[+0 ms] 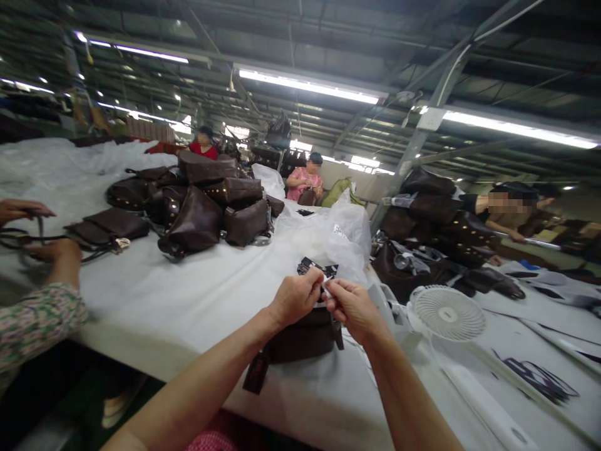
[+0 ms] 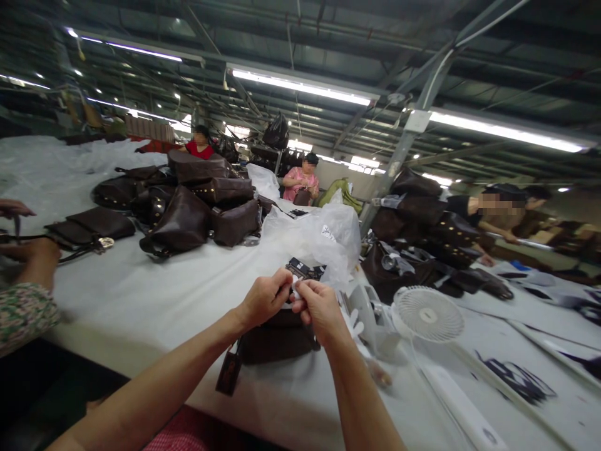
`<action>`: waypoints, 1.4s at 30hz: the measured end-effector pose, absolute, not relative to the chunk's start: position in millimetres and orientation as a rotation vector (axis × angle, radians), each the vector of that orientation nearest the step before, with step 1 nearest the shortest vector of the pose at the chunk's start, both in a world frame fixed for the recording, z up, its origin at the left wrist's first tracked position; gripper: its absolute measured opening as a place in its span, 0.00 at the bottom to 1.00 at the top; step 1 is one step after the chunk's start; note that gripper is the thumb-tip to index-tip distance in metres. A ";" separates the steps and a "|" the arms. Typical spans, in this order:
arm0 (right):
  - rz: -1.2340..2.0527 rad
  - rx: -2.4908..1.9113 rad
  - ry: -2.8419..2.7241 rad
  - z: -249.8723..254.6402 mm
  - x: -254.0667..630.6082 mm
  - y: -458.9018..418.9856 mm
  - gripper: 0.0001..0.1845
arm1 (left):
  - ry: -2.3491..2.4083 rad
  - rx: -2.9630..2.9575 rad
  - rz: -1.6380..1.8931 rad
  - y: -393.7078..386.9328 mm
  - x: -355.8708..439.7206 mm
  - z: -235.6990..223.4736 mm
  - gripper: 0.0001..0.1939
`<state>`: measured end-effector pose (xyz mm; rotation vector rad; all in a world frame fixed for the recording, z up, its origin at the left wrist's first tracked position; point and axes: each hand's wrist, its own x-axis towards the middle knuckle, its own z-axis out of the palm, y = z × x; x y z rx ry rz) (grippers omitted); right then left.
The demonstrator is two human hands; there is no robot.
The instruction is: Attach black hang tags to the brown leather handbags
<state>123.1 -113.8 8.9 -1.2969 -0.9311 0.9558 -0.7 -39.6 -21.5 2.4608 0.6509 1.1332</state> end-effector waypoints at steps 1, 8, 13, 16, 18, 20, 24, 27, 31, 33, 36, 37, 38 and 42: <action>0.937 -1.293 -0.930 8.1 123.2 -112.6 0.19 | 0.649 2.476 1.135 -39.9 -1.2 -21.8 0.07; 1.074 -1.387 -0.970 18.3 138.7 -102.8 0.17 | 0.536 2.429 1.093 -32.8 -3.2 -19.3 0.07; 0.699 -1.513 -1.536 39.0 147.5 -98.1 0.16 | 0.466 2.321 1.163 -23.5 -0.8 -20.6 0.04; 0.179 -1.541 -1.696 50.3 147.1 -93.3 0.11 | 0.338 2.326 1.123 -23.9 -1.6 -18.4 0.05; -0.015 -1.586 -1.660 56.5 147.5 -88.5 0.09 | 0.247 2.339 1.073 -25.4 -3.8 -14.1 0.06; -0.043 -1.626 -1.625 61.5 149.2 -83.1 0.09 | 0.200 2.345 1.033 -25.2 -6.8 -8.4 0.08; 0.054 -1.623 -1.675 69.2 153.0 -73.3 0.10 | 0.106 2.506 0.930 -16.1 -9.9 0.7 0.20; 0.094 -1.582 -1.683 73.1 149.3 -67.8 0.09 | 0.073 2.657 0.891 -9.0 -5.9 -0.1 0.23; 0.143 -1.586 -1.576 71.2 134.8 -64.5 0.06 | 0.065 2.698 0.836 -13.5 2.8 -10.1 0.17; 0.222 -1.586 -1.528 67.5 130.0 -65.3 0.06 | 0.127 2.756 0.779 -19.5 5.3 -12.4 0.18; 0.405 -1.527 -1.443 64.4 132.5 -67.6 0.07 | 0.335 2.971 0.728 -26.2 7.1 -5.5 0.16; 0.458 -1.493 -1.410 65.3 134.9 -68.0 0.08 | 0.407 3.046 0.732 -27.5 7.7 -1.0 0.14; 0.495 -1.456 -1.382 67.2 137.3 -68.0 0.09 | 0.455 3.100 0.740 -28.4 8.6 3.7 0.13; 0.512 -1.332 -1.347 79.5 137.5 -62.7 0.09 | 0.371 3.027 0.793 -31.2 16.2 12.8 0.12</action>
